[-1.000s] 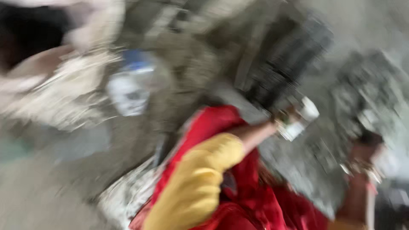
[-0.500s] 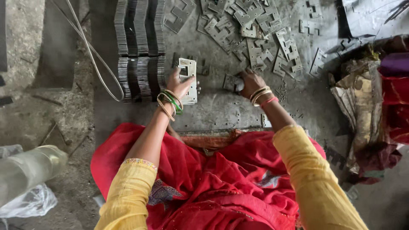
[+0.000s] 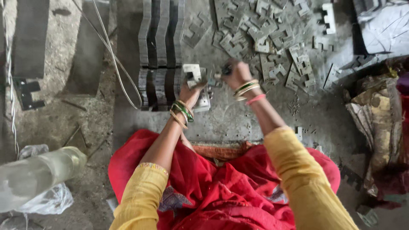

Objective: The person sits on the floor and sorts small metal brackets from a large pile into neat stacks. They pick up individual pieces, align them, and place them into organized piles while occasionally moving other items aside.

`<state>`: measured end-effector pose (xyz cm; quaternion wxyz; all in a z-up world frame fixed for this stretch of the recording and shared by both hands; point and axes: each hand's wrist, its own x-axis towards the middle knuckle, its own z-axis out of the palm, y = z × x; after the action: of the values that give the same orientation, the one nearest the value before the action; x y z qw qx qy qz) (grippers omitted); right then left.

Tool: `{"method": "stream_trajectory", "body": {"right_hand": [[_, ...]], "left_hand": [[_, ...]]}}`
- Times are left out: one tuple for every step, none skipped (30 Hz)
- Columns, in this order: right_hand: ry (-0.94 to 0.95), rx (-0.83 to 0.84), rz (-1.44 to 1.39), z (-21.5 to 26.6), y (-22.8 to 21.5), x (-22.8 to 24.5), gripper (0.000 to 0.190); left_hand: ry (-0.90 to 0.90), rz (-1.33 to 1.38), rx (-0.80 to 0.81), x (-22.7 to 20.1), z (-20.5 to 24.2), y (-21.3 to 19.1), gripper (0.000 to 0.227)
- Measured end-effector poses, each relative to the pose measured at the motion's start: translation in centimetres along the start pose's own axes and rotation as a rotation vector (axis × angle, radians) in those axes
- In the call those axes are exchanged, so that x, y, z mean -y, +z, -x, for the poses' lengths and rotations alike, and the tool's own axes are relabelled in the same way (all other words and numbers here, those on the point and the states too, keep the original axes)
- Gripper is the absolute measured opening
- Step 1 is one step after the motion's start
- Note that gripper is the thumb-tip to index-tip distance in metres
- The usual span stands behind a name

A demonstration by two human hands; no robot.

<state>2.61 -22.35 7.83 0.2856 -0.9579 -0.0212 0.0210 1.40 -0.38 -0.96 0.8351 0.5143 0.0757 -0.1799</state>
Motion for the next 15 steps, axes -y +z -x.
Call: {"method": "stream_trajectory", "body": {"right_hand": [[-0.113,-0.064,0.162,-0.3,1.7,0.3,0.036],[-0.192,-0.091,0.259,-0.5,3.3,0.5,0.039],[-0.243,-0.066,0.280,-0.2,4.8,0.5,0.042],[-0.294,-0.031,0.265,-0.2,6.4,0.5,0.045],[-0.342,-0.010,0.245,-0.2,7.7,0.4,0.049],[-0.384,-0.011,0.243,0.0,8.5,0.2,0.053],[-0.418,-0.043,0.300,0.6,9.2,0.2,0.057],[-0.447,-0.088,0.408,1.2,9.4,0.2,0.056],[-0.478,-0.131,0.514,1.5,9.2,0.3,0.056],[-0.507,-0.172,0.622,1.7,8.6,0.5,0.057],[-0.451,-0.104,0.704,1.6,7.6,0.8,0.056],[-0.392,-0.036,0.783,1.4,6.3,1.1,0.055],[-0.334,0.041,0.858,1.6,5.0,1.3,0.054],[-0.122,0.040,0.669,1.4,3.6,1.5,0.046],[0.088,0.047,0.473,1.1,2.2,1.4,0.038]], "left_hand": [[0.006,-0.117,-0.111,0.1,0.4,-0.1,0.063],[0.009,-0.233,-0.224,0.1,0.8,-0.2,0.061],[0.011,-0.240,-0.214,0.0,1.1,-0.2,0.062],[0.014,-0.247,-0.204,-0.4,1.5,-0.6,0.062],[0.014,-0.257,-0.186,-0.8,1.6,-0.9,0.062],[0.071,-0.313,-0.198,-1.2,1.5,-0.8,0.064],[0.125,-0.369,-0.214,-1.6,1.7,-0.9,0.067],[0.182,-0.424,-0.229,-1.9,1.8,-0.9,0.069],[0.161,-0.388,-0.215,-2.3,1.9,-0.8,0.069],[0.139,-0.351,-0.201,-2.7,1.9,-0.6,0.069],[0.120,-0.316,-0.189,-3.1,1.8,-0.3,0.069],[0.104,-0.287,-0.175,-3.5,1.7,0.1,0.071],[0.083,-0.258,-0.168,-3.8,2.1,0.3,0.072],[0.061,-0.228,-0.160,-4.0,2.3,0.6,0.074],[0.008,-0.294,-0.189,-4.2,2.5,0.8,0.078]]}}
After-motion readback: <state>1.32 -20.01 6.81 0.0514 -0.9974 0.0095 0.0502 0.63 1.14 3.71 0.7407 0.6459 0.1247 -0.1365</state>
